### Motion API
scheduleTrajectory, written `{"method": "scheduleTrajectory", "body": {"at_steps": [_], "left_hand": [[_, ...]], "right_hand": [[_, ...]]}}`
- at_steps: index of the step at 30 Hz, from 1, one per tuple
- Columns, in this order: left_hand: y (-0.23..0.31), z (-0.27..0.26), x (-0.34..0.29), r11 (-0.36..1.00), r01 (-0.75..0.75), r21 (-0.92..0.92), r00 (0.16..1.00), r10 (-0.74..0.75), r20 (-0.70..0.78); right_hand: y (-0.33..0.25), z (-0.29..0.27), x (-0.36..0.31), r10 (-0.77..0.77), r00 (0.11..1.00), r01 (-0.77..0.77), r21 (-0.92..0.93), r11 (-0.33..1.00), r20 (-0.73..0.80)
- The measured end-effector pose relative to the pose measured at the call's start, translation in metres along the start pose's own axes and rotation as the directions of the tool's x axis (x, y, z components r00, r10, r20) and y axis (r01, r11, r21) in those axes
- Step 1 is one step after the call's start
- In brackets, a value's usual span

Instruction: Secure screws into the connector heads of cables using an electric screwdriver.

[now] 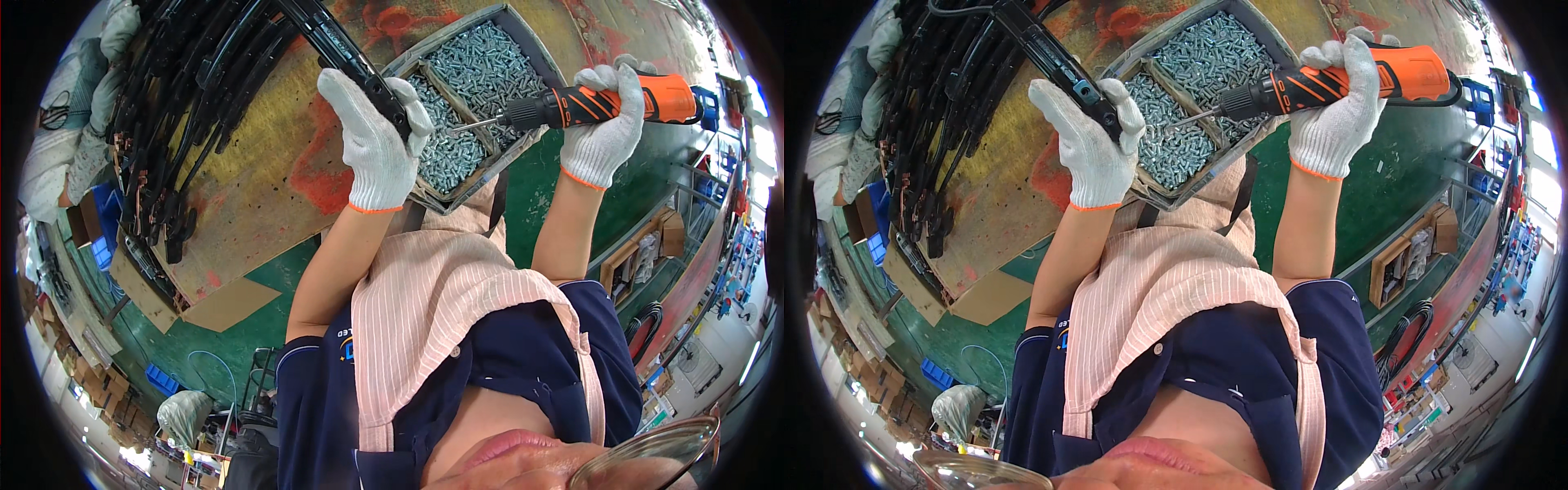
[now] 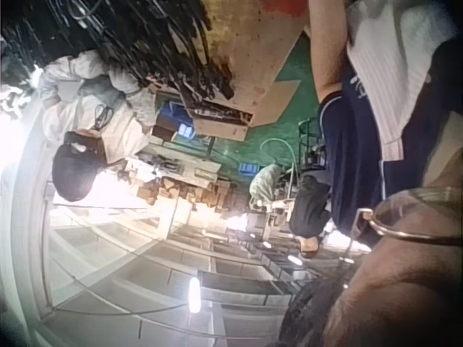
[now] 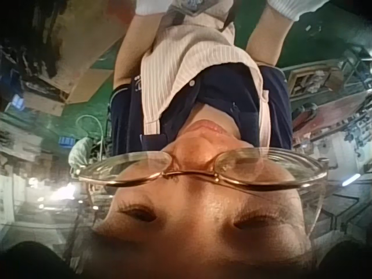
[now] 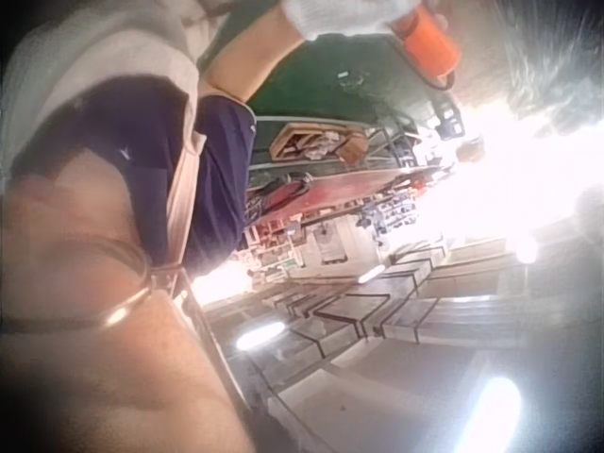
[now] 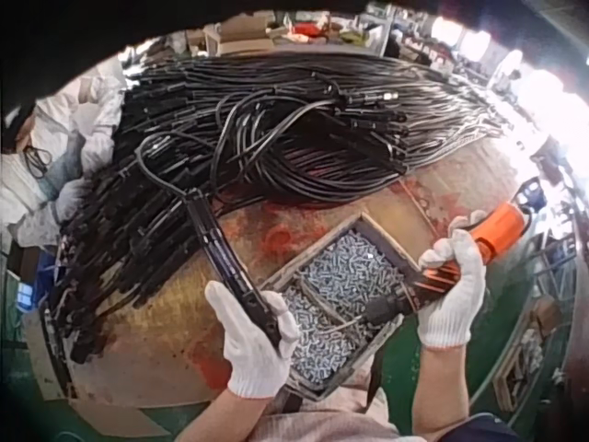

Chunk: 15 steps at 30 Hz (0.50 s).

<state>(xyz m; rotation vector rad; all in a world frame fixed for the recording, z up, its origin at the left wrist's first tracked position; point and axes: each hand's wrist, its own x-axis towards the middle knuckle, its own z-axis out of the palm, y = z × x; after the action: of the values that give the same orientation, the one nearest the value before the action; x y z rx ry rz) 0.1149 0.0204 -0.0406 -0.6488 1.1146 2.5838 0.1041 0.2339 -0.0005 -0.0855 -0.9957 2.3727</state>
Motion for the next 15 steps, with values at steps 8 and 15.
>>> {"method": "scheduleTrajectory", "body": {"at_steps": [8, 15], "left_hand": [[-0.0011, 0.0006, 0.0002, 1.000, 0.012, -0.028, 0.999, -0.011, 0.030], [-0.0007, -0.0050, -0.0004, 0.999, -0.007, -0.031, 0.995, 0.010, 0.098]], "right_hand": [[-0.0034, 0.0098, -0.0027, -0.079, 0.997, 0.077, -0.048, 0.996, -0.027], [-0.0059, 0.0022, 0.0022, 0.064, 0.997, -0.066, 0.033, 0.997, 0.046]]}}
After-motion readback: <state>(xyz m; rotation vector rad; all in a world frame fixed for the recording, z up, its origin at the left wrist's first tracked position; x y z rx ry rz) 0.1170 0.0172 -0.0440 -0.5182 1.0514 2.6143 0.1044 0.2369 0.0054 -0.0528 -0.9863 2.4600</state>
